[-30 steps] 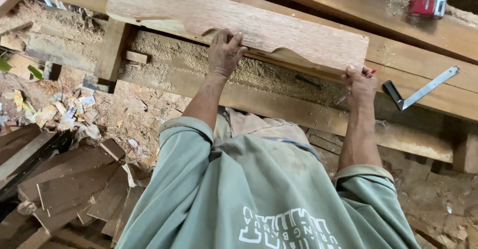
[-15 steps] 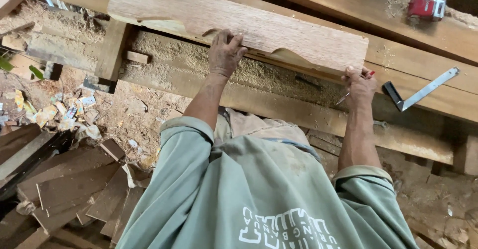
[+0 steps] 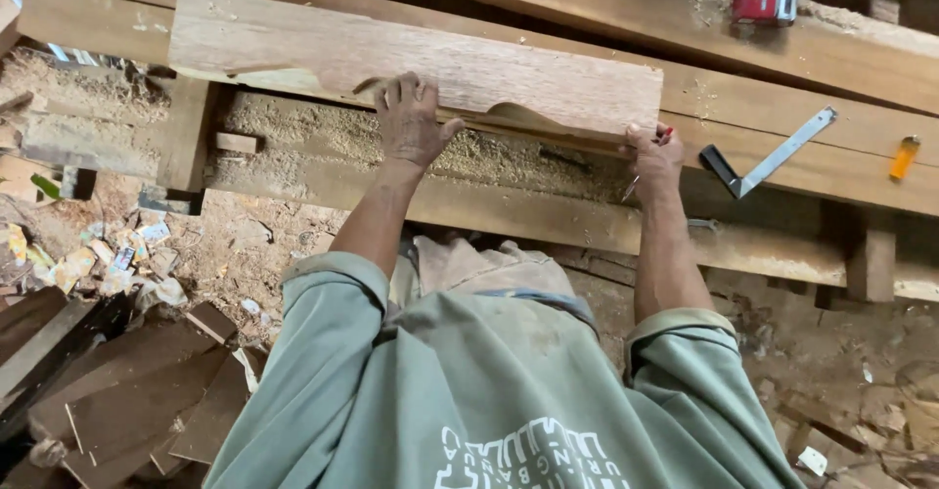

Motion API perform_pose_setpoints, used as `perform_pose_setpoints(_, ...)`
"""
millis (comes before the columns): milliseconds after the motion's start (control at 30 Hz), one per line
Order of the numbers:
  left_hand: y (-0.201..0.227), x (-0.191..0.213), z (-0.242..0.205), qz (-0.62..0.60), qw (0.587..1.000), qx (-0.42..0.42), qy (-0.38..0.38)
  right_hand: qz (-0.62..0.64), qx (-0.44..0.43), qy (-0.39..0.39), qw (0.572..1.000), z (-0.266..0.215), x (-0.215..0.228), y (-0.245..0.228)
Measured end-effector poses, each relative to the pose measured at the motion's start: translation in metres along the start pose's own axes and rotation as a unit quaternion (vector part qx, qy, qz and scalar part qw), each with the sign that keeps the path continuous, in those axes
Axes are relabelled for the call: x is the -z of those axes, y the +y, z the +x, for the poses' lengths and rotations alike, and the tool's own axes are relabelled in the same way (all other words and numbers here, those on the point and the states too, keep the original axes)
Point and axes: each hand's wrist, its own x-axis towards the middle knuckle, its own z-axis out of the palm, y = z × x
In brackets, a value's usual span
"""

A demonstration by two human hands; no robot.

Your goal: Marking cut lines on a wooden board using a template and a pencil in a workshop environment.

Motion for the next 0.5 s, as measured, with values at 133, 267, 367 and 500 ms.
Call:
perform_pose_setpoints(133, 0.015, 0.006, 0.023, -0.032, 0.997, -0.060, -0.026, -0.007, -0.009, 0.019, 1.000, 0.008, -0.001, 0.009)
perform_pose_setpoints(267, 0.023, 0.009, 0.057, -0.058, 0.986, -0.143, -0.068, 0.005, 0.002, 0.053, 0.999, 0.005, -0.005, 0.000)
perform_pose_setpoints(367, 0.035, 0.037, 0.079, -0.022, 0.963, -0.175, -0.205, -0.032, -0.033, 0.028, 0.999, -0.002, -0.003, -0.012)
perform_pose_setpoints(500, 0.030, 0.027, 0.089, -0.006, 0.948, -0.206, -0.241, -0.211, 0.072, -0.016, 0.975, -0.009, 0.006, -0.024)
